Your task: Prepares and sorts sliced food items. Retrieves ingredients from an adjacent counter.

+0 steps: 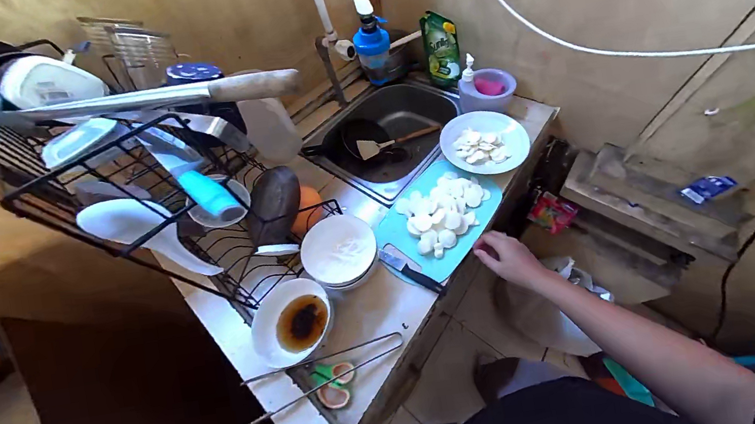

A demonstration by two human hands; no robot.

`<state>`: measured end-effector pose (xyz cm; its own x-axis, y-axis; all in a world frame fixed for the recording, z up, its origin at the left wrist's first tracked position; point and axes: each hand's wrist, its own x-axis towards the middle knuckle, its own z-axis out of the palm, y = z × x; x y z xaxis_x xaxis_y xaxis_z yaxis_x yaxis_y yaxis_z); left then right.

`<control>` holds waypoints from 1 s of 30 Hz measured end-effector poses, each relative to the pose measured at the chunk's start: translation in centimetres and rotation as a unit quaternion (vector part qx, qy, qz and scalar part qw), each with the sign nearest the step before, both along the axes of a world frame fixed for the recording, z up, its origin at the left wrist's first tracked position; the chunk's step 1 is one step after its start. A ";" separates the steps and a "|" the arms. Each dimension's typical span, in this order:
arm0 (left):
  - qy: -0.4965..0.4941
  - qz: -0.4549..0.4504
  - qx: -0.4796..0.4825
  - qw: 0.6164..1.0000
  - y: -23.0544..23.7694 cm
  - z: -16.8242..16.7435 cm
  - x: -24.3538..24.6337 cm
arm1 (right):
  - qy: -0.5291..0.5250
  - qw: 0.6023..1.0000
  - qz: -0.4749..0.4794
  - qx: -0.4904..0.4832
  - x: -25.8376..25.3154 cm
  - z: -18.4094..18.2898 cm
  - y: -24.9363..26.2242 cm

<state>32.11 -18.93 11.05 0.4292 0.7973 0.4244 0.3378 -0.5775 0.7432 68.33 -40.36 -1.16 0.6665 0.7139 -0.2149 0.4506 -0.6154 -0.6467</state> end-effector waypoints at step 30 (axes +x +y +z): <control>0.093 -0.125 -0.043 0.987 -0.9 -2.3 15.3 | 0.013 0.896 0.417 -0.155 7.9 0.2 18.5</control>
<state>47.40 -19.84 8.78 0.6816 0.6857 0.2556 0.3275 -0.5982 0.7313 76.22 -21.88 -0.96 -0.0776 0.8649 -0.4960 0.8245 -0.2240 -0.5197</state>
